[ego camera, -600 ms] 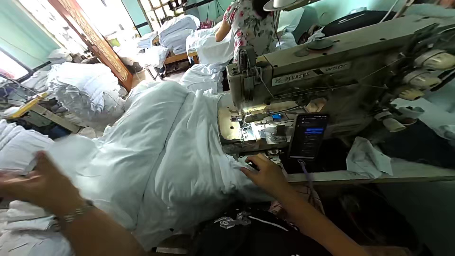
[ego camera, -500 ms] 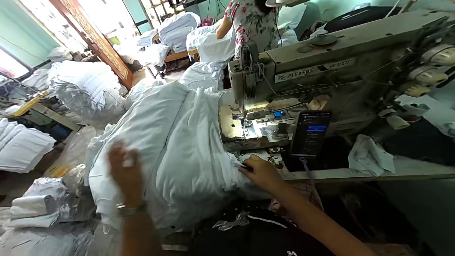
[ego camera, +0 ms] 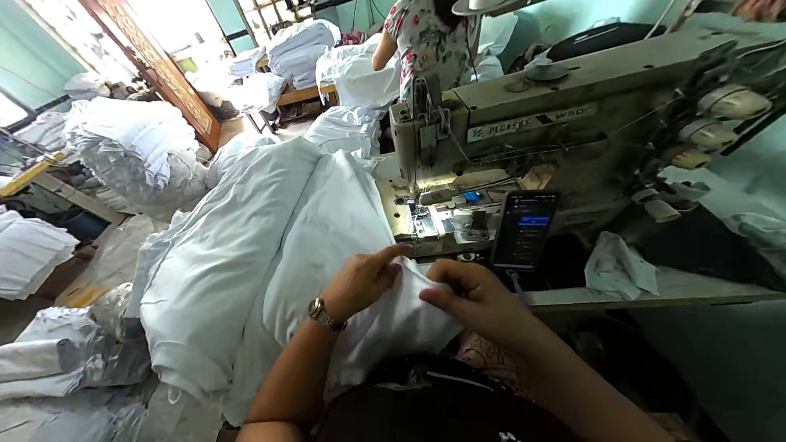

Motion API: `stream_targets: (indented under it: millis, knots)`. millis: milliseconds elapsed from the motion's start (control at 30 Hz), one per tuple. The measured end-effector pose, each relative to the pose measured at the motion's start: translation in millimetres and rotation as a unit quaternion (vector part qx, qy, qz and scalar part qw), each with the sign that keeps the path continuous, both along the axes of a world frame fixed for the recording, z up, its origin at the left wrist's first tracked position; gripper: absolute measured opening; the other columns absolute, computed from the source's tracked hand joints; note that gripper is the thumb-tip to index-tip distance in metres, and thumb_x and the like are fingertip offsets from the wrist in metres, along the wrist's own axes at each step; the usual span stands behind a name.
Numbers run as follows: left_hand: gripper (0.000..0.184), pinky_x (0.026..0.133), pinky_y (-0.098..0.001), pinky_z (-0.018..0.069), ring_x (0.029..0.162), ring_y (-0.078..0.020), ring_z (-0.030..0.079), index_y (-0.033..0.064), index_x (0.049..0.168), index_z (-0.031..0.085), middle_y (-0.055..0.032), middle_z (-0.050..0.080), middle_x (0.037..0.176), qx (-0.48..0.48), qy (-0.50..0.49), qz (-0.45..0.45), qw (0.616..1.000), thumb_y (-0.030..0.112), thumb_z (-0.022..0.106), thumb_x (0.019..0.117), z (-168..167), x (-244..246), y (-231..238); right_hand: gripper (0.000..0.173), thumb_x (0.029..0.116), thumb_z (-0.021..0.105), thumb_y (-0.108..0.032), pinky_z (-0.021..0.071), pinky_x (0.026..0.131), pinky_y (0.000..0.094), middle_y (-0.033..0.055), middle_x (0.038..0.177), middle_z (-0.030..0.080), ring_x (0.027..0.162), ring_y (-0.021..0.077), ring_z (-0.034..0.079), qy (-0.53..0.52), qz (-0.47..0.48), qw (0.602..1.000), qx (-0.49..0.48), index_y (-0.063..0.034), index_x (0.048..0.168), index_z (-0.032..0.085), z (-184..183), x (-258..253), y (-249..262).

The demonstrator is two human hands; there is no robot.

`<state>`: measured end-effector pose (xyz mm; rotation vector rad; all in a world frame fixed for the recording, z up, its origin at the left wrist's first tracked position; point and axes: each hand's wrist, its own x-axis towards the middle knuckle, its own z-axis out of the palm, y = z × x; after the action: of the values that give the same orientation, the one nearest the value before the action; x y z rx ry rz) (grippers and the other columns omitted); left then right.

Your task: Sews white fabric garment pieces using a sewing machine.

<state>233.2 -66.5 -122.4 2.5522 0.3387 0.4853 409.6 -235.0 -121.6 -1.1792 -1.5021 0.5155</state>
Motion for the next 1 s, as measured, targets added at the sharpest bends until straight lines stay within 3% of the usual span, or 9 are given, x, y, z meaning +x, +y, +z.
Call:
stream_targets:
  millis: [133,233,300,400,533,700,733,833,1000]
  knots:
    - [0.026,0.069,-0.0308,0.0586,0.07,-0.0106,0.067,0.0024,0.11,0.074,-0.0068,0.073,0.087,0.011,-0.12,0.064,0.991,0.012,0.05,0.1046,10.9,-8.7,4.8,0.035,0.0955,0.066,-0.044,0.0437,0.054,0.0261,-0.0027,0.067,0.054,0.059,0.0058,0.05,-0.073,-0.07,0.989,-0.11,-0.01,0.088,0.064,-8.2,14.8,2.9]
    - [0.024,0.066,-0.0249,0.0571,0.071,-0.0062,0.064,-0.0003,0.105,0.068,-0.0048,0.068,0.085,0.104,-0.316,0.173,0.927,0.011,0.046,0.1063,31.9,-11.8,3.7,0.017,0.0882,0.078,-0.023,0.0553,0.059,0.0177,-0.0089,0.078,0.068,0.066,-0.0015,0.064,0.122,0.091,0.979,-0.138,-0.0133,0.097,0.067,-1.6,6.6,-0.5]
    - [0.026,0.081,-0.0242,0.0528,0.087,-0.0089,0.061,0.0002,0.104,0.061,-0.0071,0.062,0.093,0.192,-0.372,0.238,0.876,0.015,0.04,0.1097,33.0,-1.7,15.8,0.016,0.089,0.076,-0.013,0.0583,0.065,0.0209,-0.0077,0.086,0.072,0.073,0.0012,0.067,0.231,0.127,0.956,-0.13,-0.0123,0.103,0.068,-10.4,0.5,8.1]
    - [0.029,0.104,-0.0449,0.0497,0.115,-0.0323,0.063,-0.0059,0.123,0.058,-0.0219,0.065,0.116,0.193,-0.217,0.281,0.915,0.013,0.042,0.1068,-18.6,15.5,52.7,0.022,0.0896,0.071,-0.005,0.0575,0.059,0.0225,-0.0001,0.088,0.072,0.068,0.0065,0.067,0.339,0.05,0.925,-0.165,-0.0074,0.109,0.062,-38.1,-2.5,24.7]
    - [0.05,0.111,-0.0465,0.0478,0.131,-0.0297,0.059,0.0017,0.152,0.042,-0.0198,0.058,0.143,-0.018,-0.019,0.256,0.966,0.013,0.05,0.1042,-60.7,8.3,54.6,0.042,0.0853,0.076,-0.004,0.0401,0.042,0.0191,-0.0027,0.071,0.057,0.047,0.0041,0.046,0.358,0.022,0.91,-0.209,-0.0103,0.118,0.051,-74.2,9.0,28.9]
    - [0.022,0.066,-0.0273,0.0599,0.072,-0.0076,0.068,-0.0038,0.105,0.064,-0.003,0.07,0.086,-0.256,-0.178,0.098,0.945,0.017,0.067,0.0969,-49.4,-11.1,-40.7,0.057,0.083,0.08,-0.003,0.0554,0.061,0.0209,0.0002,0.092,0.071,0.07,0.0049,0.065,0.377,0.05,0.909,-0.171,-0.0069,0.131,0.05,-54.6,-5.7,26.9]
    - [0.021,0.067,-0.026,0.0597,0.071,-0.0057,0.068,-0.0027,0.104,0.066,-0.001,0.071,0.084,-0.316,-0.15,0.068,0.934,0.015,0.072,0.0932,-48.8,-9.3,-54.9,0.058,0.082,0.082,-0.006,0.0588,0.069,0.024,0.0008,0.095,0.07,0.076,0.0067,0.067,0.357,0.061,0.918,-0.163,-0.0046,0.13,0.051,-51.9,-12.1,30.6]
    - [0.018,0.072,-0.0301,0.0623,0.077,-0.0098,0.072,-0.0021,0.108,0.069,-0.0032,0.075,0.09,-0.445,-0.115,0.059,0.886,0.002,0.072,0.0908,-37.2,-21.7,-64.8,0.045,0.082,0.085,-0.018,0.0474,0.051,0.019,-0.0066,0.07,0.056,0.055,0.002,0.052,0.287,0.061,0.943,-0.159,-0.0091,0.12,0.062,-50.1,-23.8,34.4]
    - [0.029,0.071,-0.0289,0.0591,0.082,-0.0107,0.068,-0.0036,0.118,0.058,-0.0067,0.07,0.099,-0.279,-0.095,0.129,0.947,0.0,0.062,0.0892,-29.6,-51.6,-42.8,0.044,0.0902,0.076,-0.022,0.0449,0.054,0.0181,-0.0051,0.072,0.057,0.057,0.0009,0.049,0.111,0.053,0.987,-0.101,-0.0092,0.13,0.063,-46.5,-31.2,19.7]
